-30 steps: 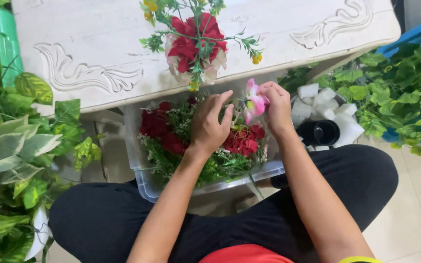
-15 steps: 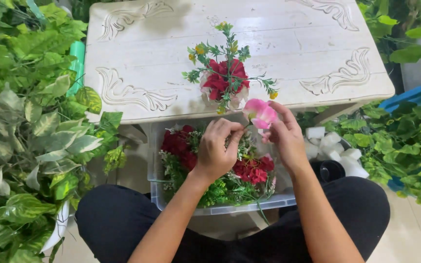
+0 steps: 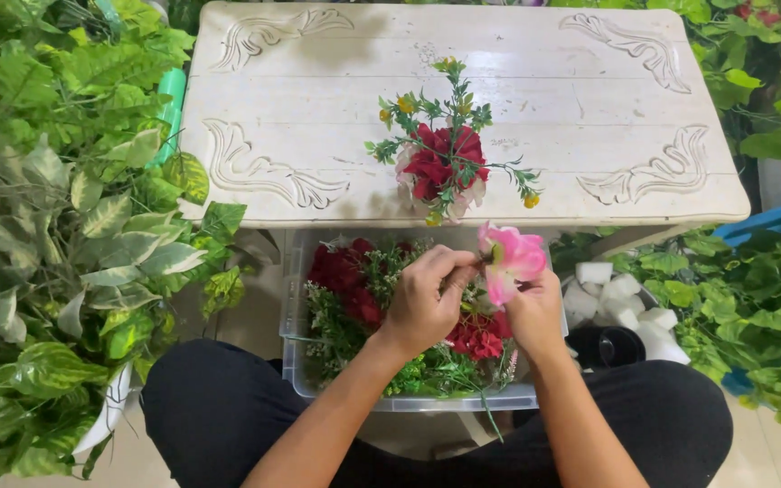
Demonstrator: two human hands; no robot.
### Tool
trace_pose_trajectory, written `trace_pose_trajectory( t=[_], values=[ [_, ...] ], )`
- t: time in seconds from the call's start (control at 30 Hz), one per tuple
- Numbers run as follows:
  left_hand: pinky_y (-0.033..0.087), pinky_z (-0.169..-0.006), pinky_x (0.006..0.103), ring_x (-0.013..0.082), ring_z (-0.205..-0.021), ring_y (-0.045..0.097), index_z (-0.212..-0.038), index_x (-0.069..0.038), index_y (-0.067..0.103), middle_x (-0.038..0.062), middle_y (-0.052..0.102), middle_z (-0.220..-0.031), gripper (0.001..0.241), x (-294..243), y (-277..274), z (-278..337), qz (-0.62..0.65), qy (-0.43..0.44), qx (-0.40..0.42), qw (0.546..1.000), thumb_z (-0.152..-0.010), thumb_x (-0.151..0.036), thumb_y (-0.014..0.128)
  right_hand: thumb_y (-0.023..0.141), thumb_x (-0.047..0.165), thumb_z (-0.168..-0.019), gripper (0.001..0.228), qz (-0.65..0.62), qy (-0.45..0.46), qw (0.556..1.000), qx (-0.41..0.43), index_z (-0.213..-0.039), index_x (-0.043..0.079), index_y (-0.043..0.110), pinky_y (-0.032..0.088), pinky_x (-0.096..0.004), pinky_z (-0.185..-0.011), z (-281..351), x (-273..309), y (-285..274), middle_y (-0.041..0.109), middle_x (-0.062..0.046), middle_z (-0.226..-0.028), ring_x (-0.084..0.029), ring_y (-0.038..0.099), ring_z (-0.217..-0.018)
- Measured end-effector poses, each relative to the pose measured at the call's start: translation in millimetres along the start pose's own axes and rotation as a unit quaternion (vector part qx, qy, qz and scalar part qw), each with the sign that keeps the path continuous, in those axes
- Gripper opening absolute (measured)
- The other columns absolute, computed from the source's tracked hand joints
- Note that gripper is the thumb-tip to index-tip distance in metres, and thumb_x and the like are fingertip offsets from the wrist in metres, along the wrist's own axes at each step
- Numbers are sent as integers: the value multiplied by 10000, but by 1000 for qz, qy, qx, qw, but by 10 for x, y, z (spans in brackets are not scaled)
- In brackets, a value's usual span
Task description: The person is selecting artificial flowers from a storage bin and arranging them on a small table to create a bouquet.
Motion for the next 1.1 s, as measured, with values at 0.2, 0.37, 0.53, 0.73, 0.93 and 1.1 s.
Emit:
trace_pose_trajectory(
  t=[0.2, 0.37, 0.53, 0.73, 0.93, 1.1],
  values=[
    [557, -571, 397, 353, -698, 689, -1006, -39, 748, 140, 706, -824, 100, -46, -21, -41, -12, 14, -2, 1000, -966, -88, 671, 789, 138, -909, 84, -34, 6, 999, -37, -949, 71, 756, 557, -397, -857, 2, 17, 54, 727, -78, -841, -148, 657, -815],
    [567, -562, 376, 300, -678, 694, -1013, -30, 742, 117, 703, -830, 129, -147, -42, -72, -58, 32, -6, 998, -982, -110, 646, 785, 128, -921, 98, -21, -6, 999, -46, -980, 56, 755, 550, -385, -792, -40, -63, 57, 731, -96, -854, -147, 640, -790],
    [523, -608, 356, 224, -678, 623, -1023, -176, 763, -1, 623, -819, 124, -171, -170, -276, -251, 146, -94, 952, -912, -161, 710, 715, 120, -996, 94, -18, -27, 997, -75, -990, 28, 732, 534, -314, -639, -264, 177, 108, 701, -122, -821, -152, 608, -674],
    [527, -937, 603, 442, -1235, 566, -1344, -211, 626, 128, 519, -1328, 445, -182, -215, -754, -310, 154, -108, 932, -926, -279, 764, 678, 123, -1033, 152, -105, -34, 990, -88, -1122, 1, 660, 543, -280, -591, -647, 523, 281, 702, -156, -983, -161, 631, -702],
    [474, -910, 744, 555, -1221, 584, -1148, -192, 743, 153, 603, -1304, 297, 314, -125, -842, -295, 60, -64, 951, -883, -309, 810, 710, 188, -1001, 213, -122, 20, 985, -123, -1129, 21, 681, 663, -368, -767, -780, 535, 426, 735, -144, -1002, -223, 753, -843],
    [583, -843, 573, 424, -1103, 700, -1121, -199, 664, 66, 691, -1129, 231, 311, -210, -796, -156, 23, -62, 986, -905, -162, 736, 728, 196, -988, 208, -167, 29, 975, -145, -1058, 6, 682, 661, -426, -848, -818, 466, 456, 745, -174, -963, -256, 772, -891]
  ],
)
Point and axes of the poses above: each hand's wrist, its own z-axis away from the middle knuckle, its own y-axis out of the palm, x = y × z, the point moved 4 cm from there along -z, towards the middle knuckle
